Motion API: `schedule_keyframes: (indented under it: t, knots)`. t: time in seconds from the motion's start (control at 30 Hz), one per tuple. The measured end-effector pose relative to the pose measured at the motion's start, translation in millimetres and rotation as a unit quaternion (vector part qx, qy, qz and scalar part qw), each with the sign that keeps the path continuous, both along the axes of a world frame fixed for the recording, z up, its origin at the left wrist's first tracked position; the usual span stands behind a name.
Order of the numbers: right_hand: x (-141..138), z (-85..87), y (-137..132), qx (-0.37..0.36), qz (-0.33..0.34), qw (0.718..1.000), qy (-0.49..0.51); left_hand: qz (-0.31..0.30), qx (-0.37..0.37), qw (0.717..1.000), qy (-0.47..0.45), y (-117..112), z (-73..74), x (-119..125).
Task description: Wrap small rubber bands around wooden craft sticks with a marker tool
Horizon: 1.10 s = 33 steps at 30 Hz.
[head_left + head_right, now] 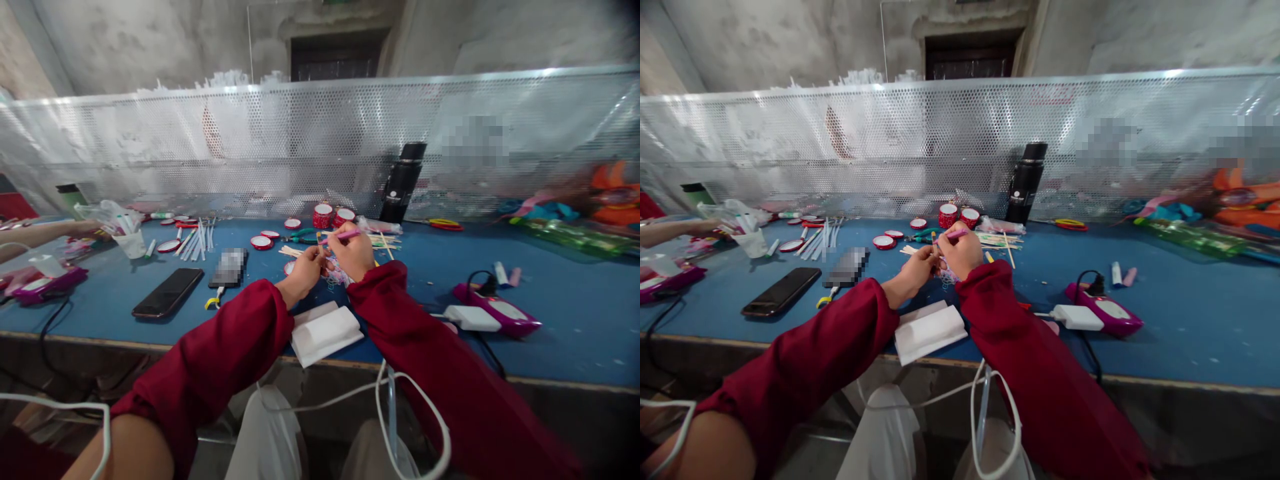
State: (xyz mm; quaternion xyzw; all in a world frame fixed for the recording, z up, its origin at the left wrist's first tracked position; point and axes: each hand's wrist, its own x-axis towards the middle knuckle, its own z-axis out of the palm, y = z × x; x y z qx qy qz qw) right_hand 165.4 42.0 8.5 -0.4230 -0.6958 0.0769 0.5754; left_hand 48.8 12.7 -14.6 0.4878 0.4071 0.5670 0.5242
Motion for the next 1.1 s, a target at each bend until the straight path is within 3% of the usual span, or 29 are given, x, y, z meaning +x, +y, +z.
schedule_keyframes:
  t: [0.3, 0.47, 0.63, 0.8, 0.97, 1.1]
  knots:
    - [0.7, -1.4, 2.3, 0.009, -0.003, 1.0, 0.003, 0.002, -0.007, 1.0, 0.006, 0.1, 1.2, -0.4]
    - [1.4, -0.5, 2.3, 0.01, -0.039, 0.999, 0.009, 0.005, -0.01, 1.0, 0.008, -0.8, 1.8, -0.9]
    - [0.4, 0.2, 1.5, 0.018, -0.005, 1.0, 0.003, 0.002, -0.01, 1.0, 0.007, -1.3, 1.7, -1.2]
    - [0.9, 0.6, 1.7, 0.008, -0.046, 0.999, -0.004, 0.003, -0.013, 1.0, 0.007, -0.8, 1.2, -0.9]
    - [0.4, -0.4, 1.9, 0.014, -0.015, 1.0, 0.004, 0.003, -0.013, 1.0, 0.006, -1.9, 1.8, -0.7]
    - [0.4, -0.6, 2.2, 0.001, -0.034, 0.999, 0.0, 0.003, -0.016, 1.0, 0.005, -1.5, 1.4, -0.5]
